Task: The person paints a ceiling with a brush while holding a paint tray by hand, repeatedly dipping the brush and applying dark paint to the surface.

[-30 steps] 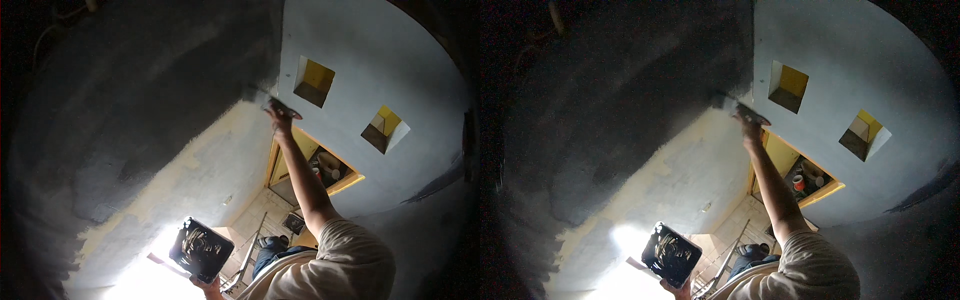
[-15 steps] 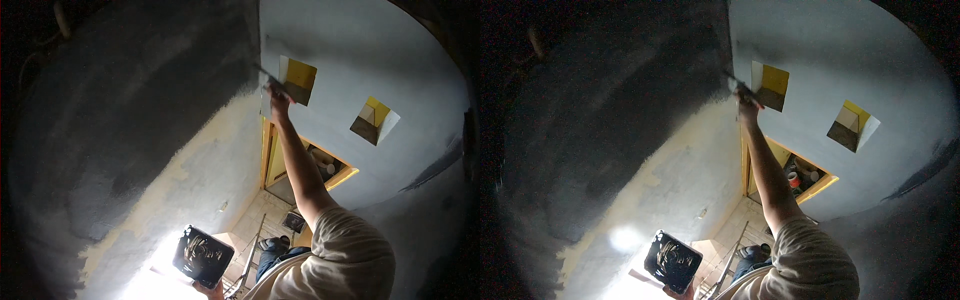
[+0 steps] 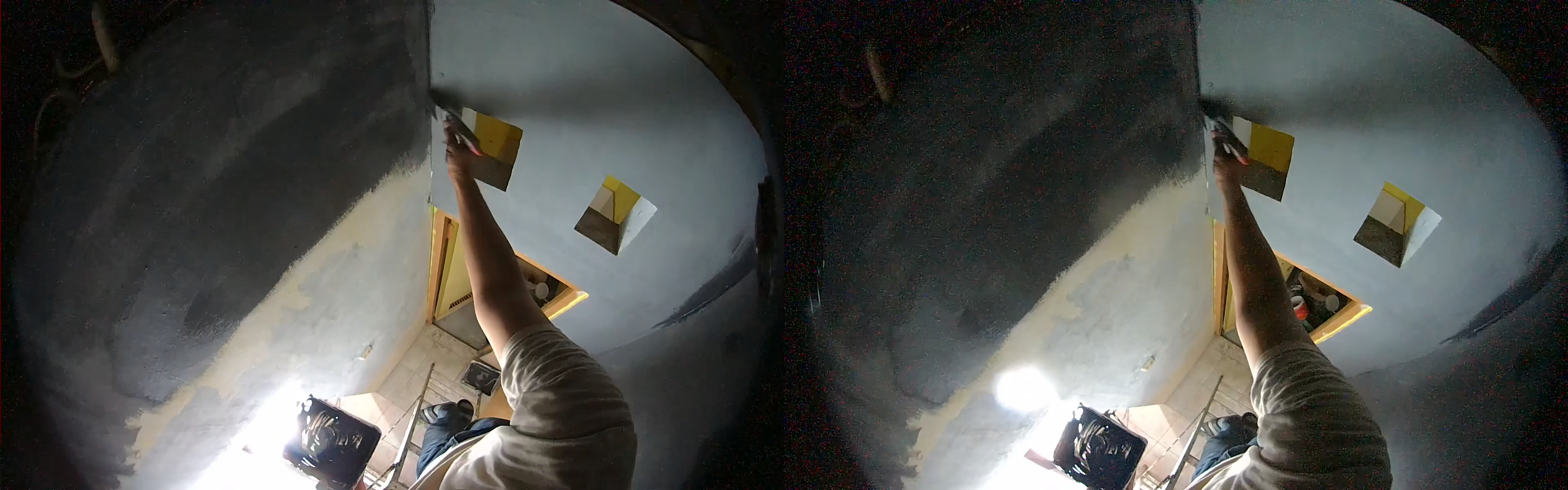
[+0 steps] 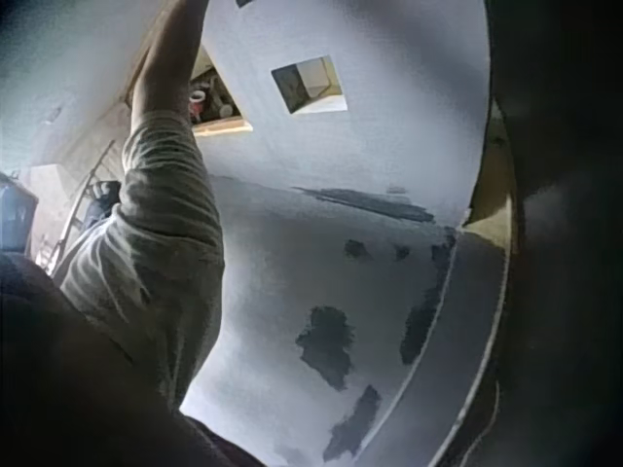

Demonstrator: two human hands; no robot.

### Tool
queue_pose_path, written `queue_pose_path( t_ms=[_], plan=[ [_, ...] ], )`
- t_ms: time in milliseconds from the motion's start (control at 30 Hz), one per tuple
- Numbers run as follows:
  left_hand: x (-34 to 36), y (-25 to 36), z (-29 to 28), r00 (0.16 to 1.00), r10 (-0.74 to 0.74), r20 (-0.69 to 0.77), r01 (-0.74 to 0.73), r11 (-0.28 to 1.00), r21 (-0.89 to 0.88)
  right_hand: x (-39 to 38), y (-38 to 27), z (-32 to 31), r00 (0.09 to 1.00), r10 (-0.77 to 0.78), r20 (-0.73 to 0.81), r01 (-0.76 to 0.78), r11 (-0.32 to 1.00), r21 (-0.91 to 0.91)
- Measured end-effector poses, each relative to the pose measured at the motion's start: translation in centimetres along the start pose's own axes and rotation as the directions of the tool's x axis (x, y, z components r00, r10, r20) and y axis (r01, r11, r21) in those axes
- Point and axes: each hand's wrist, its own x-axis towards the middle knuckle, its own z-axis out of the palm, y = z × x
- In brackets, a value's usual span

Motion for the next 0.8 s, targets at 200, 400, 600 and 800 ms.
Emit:
queue_pose_path(
  t_ms=[200,400,600,800],
  plan=[
    [0.4,0.2,0.4,1.000,-0.002,-0.002,0.002,1.000,0.012,-0.2,-1.1,0.7,0.998,-0.010,-0.060,0.016,0.995,0.098],
    [0.1,0.3,0.0,1.000,-0.009,-0.021,0.009,1.000,0.019,-1.0,-5.4,0.8,0.999,0.017,-0.029,-0.014,0.994,0.110],
    [-1.6,0.3,-1.0,1.000,0.000,-0.027,0.000,1.000,0.006,-1.0,-4.5,1.0,0.954,-0.297,-0.041,0.276,0.924,-0.265],
    [-3.3,0.4,-2.1,0.999,0.010,-0.050,-0.010,1.000,-0.013,-2.6,-3.2,0.9,0.990,0.138,-0.013,-0.125,0.930,0.345]
  ],
)
